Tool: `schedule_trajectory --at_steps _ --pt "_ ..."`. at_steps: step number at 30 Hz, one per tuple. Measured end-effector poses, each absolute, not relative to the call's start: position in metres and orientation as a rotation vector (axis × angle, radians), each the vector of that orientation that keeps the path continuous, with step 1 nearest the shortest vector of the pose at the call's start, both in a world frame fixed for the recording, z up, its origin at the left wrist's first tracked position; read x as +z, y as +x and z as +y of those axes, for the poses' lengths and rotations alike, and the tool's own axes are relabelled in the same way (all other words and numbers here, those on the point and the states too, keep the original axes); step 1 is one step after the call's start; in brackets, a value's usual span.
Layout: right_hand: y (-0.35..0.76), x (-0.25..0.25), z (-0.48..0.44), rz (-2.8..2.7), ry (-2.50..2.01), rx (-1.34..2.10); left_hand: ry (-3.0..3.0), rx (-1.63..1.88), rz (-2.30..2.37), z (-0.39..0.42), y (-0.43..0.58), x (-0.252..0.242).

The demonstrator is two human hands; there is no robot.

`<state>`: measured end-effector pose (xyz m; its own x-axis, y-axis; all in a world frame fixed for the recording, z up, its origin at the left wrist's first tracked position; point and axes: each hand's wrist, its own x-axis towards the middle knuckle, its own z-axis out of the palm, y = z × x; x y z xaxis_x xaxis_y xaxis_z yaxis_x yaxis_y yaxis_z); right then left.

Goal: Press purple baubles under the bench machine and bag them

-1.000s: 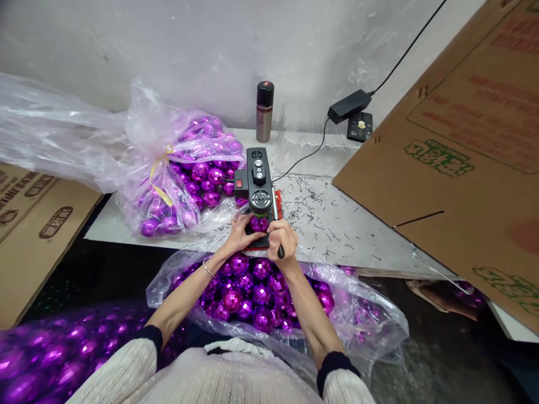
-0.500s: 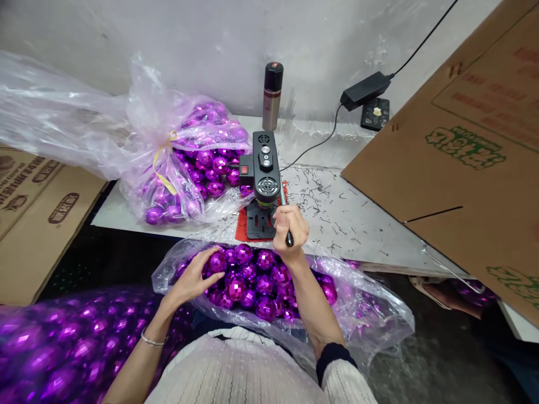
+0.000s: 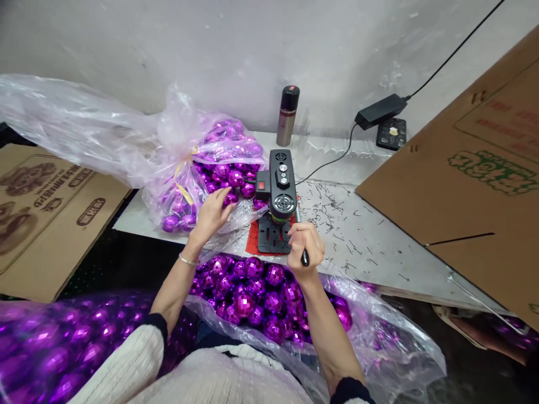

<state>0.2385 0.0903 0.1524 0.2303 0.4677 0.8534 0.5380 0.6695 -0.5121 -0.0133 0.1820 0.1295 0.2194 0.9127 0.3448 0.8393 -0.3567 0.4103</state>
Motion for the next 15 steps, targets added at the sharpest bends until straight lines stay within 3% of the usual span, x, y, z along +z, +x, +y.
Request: schedule_trajectory --at_steps 3,6,15 --pt "0.238 0.152 0.090 -1.402 -0.907 -0.060 2.354 0.352 1.905 0.209 -0.003 0.131" --pt "0.238 0.153 0.091 -1.409 -0.894 -0.061 2.336 0.170 1.917 0.216 -0.002 0.128" --pt "0.237 0.161 0.093 -1.399 -0.877 -0.064 2.252 0.578 1.400 0.211 -0.010 0.098"
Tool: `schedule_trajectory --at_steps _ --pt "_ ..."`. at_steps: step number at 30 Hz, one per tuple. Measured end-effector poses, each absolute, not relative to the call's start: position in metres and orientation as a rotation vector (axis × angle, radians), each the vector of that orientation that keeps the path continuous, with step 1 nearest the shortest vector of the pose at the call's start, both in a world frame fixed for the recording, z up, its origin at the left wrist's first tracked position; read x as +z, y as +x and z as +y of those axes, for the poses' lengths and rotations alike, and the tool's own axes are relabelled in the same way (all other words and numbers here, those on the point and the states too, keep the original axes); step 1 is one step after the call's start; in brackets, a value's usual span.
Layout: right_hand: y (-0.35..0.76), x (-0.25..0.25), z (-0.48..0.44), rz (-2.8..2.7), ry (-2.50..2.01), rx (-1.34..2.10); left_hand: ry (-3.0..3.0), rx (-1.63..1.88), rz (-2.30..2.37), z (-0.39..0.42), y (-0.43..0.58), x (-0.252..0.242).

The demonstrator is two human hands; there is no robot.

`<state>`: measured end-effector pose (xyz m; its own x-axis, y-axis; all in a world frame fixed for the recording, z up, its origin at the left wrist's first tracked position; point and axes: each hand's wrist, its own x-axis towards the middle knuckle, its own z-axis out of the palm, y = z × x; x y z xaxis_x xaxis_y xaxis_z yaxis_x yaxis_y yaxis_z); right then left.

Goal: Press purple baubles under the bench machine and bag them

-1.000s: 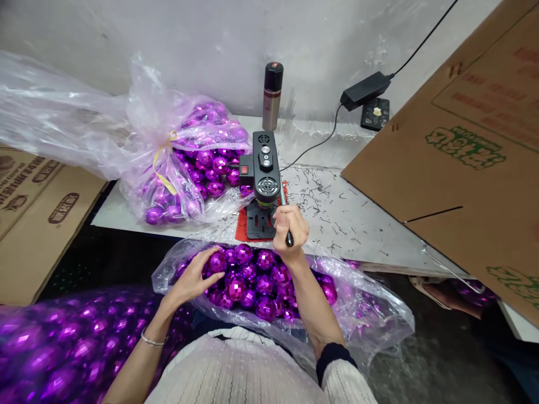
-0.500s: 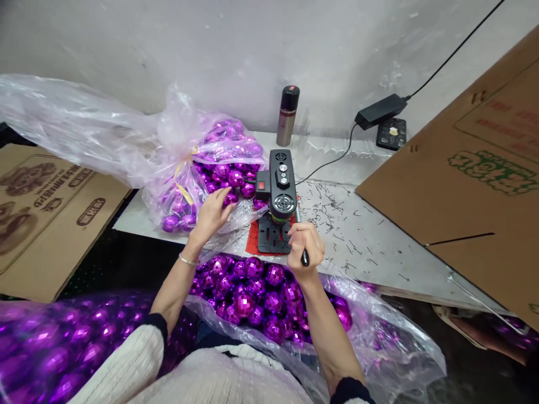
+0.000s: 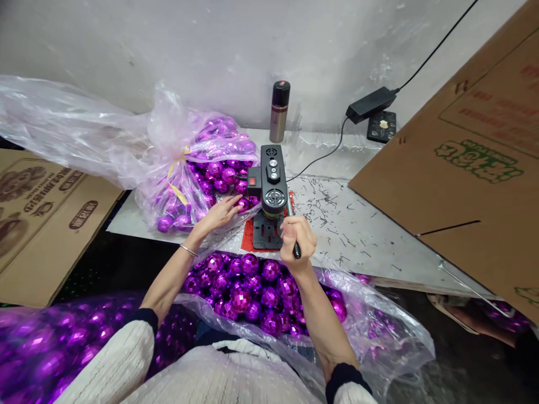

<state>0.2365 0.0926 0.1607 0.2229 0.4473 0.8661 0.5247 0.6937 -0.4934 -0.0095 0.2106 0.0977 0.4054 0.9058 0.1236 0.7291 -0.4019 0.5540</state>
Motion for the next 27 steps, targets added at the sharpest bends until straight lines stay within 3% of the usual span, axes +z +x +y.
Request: schedule_trajectory --at_steps 7,12,16,27 --pt "0.238 0.159 0.091 -1.422 -0.899 -0.086 2.030 0.754 1.363 0.205 0.007 0.085" --pt "0.239 0.156 0.091 -1.442 -0.899 -0.083 1.219 1.113 1.249 0.209 0.006 0.092" --pt "0.239 0.157 0.091 -1.439 -0.903 -0.093 0.779 1.070 0.978 0.190 -0.004 0.102" --pt "0.239 0.181 0.097 -1.402 -0.905 -0.010 0.957 0.856 1.044 0.156 0.040 0.086"
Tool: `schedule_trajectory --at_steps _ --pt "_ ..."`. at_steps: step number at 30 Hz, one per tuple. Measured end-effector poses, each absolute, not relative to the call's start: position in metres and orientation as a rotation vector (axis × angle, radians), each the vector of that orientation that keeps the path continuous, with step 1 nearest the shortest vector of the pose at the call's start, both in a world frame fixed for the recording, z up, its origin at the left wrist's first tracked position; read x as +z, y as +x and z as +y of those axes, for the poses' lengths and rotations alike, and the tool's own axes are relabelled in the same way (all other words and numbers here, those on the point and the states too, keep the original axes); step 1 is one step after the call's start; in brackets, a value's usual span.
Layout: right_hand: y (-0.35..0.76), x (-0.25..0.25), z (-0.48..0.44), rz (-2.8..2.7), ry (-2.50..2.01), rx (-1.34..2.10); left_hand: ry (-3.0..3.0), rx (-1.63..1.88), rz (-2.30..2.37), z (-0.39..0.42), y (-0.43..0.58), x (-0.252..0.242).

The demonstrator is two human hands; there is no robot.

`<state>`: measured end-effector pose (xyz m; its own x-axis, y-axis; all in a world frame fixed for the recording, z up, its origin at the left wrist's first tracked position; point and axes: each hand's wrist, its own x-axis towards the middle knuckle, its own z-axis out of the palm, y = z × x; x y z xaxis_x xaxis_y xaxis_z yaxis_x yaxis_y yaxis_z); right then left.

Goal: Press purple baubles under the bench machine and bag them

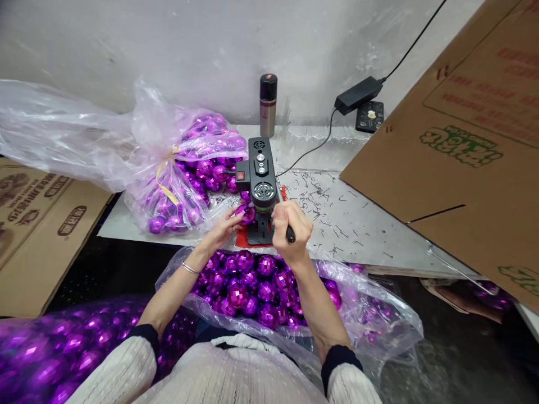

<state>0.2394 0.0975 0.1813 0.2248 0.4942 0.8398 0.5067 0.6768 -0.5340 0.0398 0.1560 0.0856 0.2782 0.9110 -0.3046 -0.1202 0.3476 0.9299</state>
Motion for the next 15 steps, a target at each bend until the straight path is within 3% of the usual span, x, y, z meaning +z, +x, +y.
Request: schedule_trajectory --at_steps 7,15 --pt "0.241 0.182 0.096 -1.447 -0.959 -0.058 1.380 0.879 1.038 0.150 0.073 0.069" --pt "0.241 0.183 0.093 -1.471 -0.936 -0.059 1.818 0.798 1.266 0.146 0.072 0.082"
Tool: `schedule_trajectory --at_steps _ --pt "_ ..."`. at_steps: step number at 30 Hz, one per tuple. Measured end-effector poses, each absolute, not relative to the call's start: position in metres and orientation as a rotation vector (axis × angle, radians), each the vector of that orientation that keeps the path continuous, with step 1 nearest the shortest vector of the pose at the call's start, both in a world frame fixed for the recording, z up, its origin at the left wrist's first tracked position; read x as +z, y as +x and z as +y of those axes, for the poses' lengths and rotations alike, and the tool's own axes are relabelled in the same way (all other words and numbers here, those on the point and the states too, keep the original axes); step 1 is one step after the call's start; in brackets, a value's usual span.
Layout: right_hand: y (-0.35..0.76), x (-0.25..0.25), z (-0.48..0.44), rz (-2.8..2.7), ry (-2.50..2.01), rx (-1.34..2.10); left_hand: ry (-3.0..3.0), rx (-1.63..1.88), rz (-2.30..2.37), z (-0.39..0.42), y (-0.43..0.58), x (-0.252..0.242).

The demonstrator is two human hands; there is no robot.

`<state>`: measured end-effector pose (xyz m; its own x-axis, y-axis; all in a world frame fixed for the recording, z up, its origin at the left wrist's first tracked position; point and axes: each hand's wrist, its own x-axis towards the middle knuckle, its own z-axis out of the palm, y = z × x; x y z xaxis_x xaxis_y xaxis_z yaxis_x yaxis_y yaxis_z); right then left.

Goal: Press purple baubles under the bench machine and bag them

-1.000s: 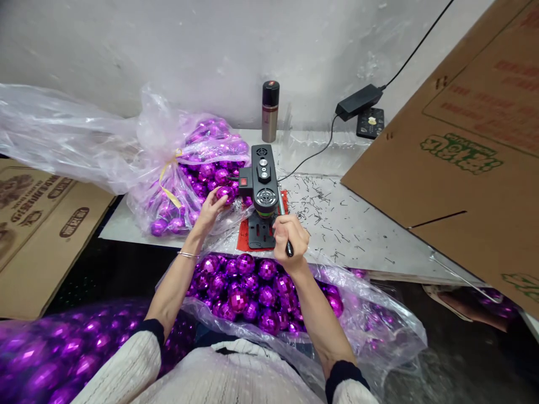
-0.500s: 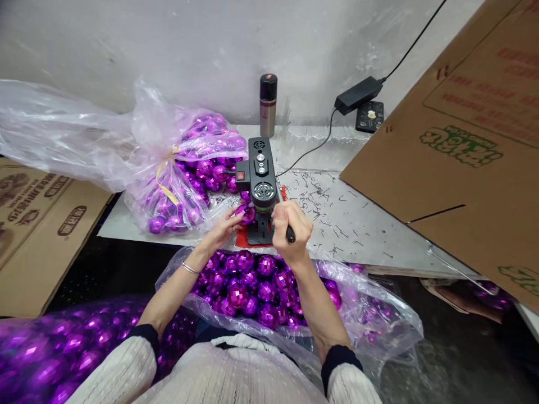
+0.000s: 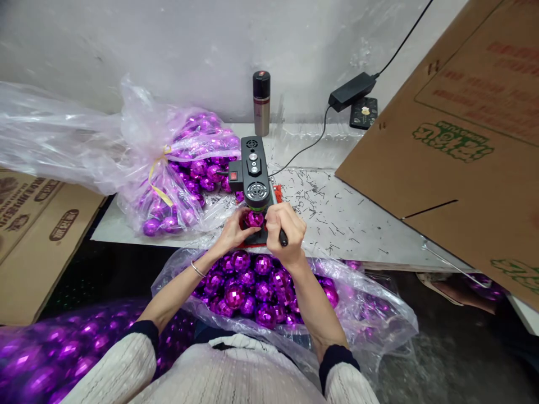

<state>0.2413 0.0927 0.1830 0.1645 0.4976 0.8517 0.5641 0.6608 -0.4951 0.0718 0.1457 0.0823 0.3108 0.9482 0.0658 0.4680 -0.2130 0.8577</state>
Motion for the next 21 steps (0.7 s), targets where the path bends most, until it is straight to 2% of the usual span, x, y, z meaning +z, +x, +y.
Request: schedule_trajectory --at_steps 6,12,21 --pt "0.242 0.181 0.091 -1.480 -0.928 -0.057 1.908 0.779 1.314 0.143 0.081 0.081" --pt "0.242 0.176 0.090 -1.495 -0.946 -0.076 1.795 0.828 1.170 0.148 0.081 0.072" --pt "0.246 0.138 0.091 -1.553 -0.861 -0.157 1.827 0.804 1.242 0.143 0.081 0.073"
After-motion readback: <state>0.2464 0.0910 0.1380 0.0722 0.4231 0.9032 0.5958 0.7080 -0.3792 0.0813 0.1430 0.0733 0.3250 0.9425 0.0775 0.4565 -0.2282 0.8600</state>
